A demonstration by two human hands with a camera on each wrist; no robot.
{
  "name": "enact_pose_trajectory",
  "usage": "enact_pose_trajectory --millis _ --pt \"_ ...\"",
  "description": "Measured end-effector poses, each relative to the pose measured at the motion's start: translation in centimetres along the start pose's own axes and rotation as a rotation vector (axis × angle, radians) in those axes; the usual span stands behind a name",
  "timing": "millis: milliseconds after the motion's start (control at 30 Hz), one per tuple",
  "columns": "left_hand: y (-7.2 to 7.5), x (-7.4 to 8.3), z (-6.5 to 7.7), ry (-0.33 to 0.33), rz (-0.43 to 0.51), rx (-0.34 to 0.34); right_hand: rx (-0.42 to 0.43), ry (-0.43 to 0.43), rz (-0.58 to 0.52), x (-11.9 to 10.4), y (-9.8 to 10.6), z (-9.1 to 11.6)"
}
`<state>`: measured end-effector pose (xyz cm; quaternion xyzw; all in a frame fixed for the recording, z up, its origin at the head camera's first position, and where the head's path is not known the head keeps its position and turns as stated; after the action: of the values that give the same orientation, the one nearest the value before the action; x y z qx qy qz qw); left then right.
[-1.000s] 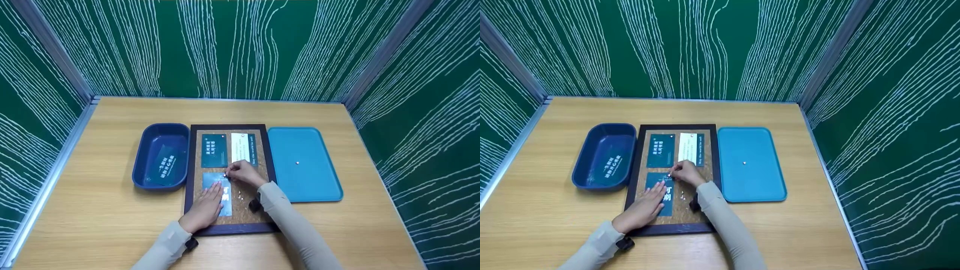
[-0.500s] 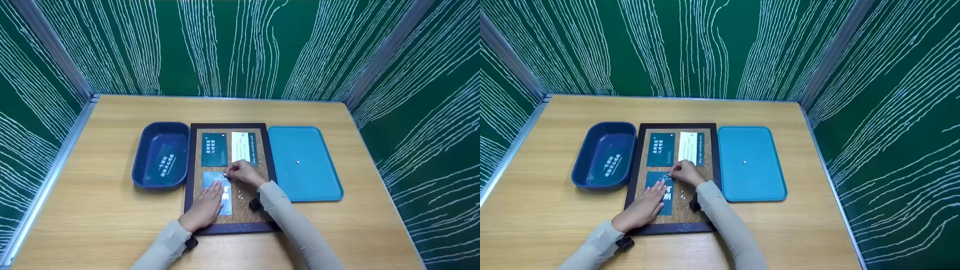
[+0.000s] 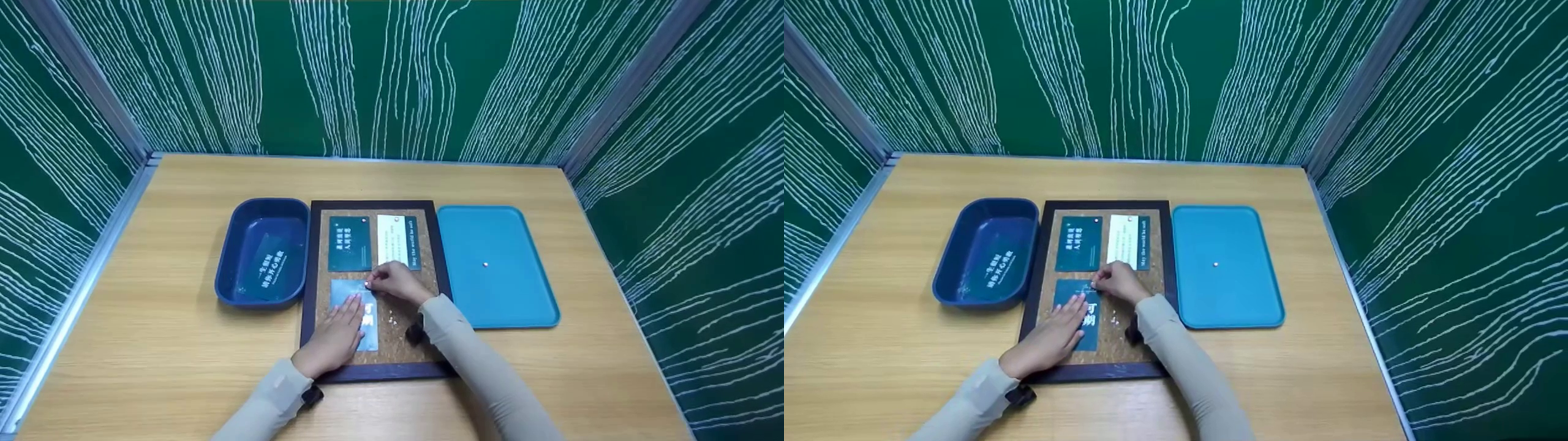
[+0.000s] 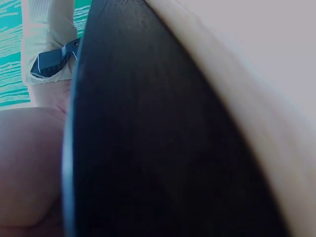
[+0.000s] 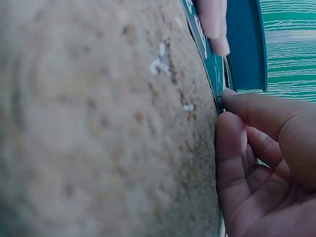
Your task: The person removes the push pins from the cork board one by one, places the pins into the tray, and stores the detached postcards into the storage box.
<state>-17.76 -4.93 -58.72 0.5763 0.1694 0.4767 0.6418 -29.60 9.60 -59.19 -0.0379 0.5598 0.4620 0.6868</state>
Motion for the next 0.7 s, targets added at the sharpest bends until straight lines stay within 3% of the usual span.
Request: enact_pose_trajectory --millis 700 --pt "0.02 -0.12 -0.02 0.007 0.012 -0.027 0.000 0.044 0.110 -0.39 -0.16 0.10"
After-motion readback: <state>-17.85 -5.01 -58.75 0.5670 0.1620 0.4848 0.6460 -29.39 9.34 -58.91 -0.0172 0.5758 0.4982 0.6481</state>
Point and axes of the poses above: each hand's wrist, its own z-axis away from the middle knuckle, its own y-axis out of the back of the hand, x = y × z, the point moved 4 cm from there along -z, towards the middle knuckle, and after that the axes turned 14 degrees about -x, right-handed, at the moved point
